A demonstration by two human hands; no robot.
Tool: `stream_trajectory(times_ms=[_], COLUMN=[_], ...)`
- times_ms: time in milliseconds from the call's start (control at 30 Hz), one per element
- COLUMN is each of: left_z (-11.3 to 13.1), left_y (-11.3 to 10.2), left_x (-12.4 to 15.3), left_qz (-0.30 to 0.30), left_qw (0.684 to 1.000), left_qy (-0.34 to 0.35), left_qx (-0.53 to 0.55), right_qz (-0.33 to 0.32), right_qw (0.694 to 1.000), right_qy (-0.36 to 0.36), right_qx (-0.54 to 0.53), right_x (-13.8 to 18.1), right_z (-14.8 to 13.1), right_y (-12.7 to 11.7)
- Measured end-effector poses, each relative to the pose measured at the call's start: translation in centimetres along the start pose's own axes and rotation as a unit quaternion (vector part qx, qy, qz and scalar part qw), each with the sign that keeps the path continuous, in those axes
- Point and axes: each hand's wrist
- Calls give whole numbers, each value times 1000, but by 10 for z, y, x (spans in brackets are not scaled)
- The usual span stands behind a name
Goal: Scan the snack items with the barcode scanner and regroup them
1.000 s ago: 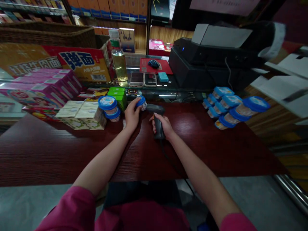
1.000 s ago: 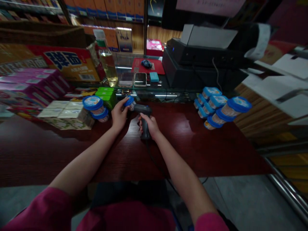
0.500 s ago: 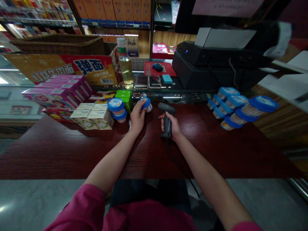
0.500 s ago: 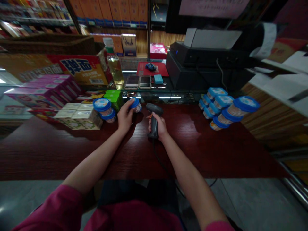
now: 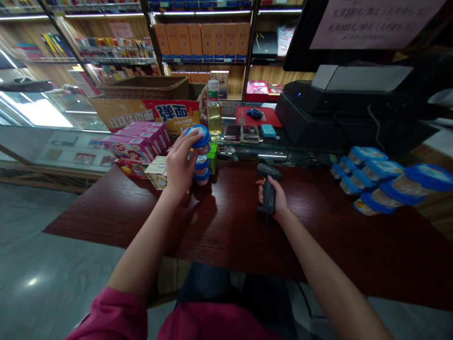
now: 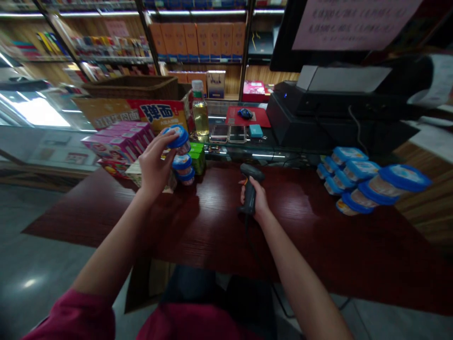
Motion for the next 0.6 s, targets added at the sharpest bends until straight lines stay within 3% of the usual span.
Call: stream_trajectory(times_ms=[167, 433, 533, 600], left_z=[-21, -27, -23, -14], left_y=[-6, -4, -10, -10], left_x=[7, 12, 13, 16], left_qz=[-55, -93, -74, -29], left_qw=[998, 995, 997, 999], left_qy=[3, -28, -22, -10], left_qx=[-14, -20, -31, -43], right_qz=[-4, -2, -3, -2], right_qw=[1000, 1000, 1000, 1000], right_qy=[3, -13, -7, -21], right_qx=[9, 19, 8, -3], right_x=[1, 3, 2, 3], right_z=[-1, -2, -2, -2], right_y=[1, 1, 1, 1])
Point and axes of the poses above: each hand's wrist, its own x-axis away from the middle knuckle, its own y-axis out of the palm, z = x × y, and after that the axes turned 14 degrees about -z, right-handed
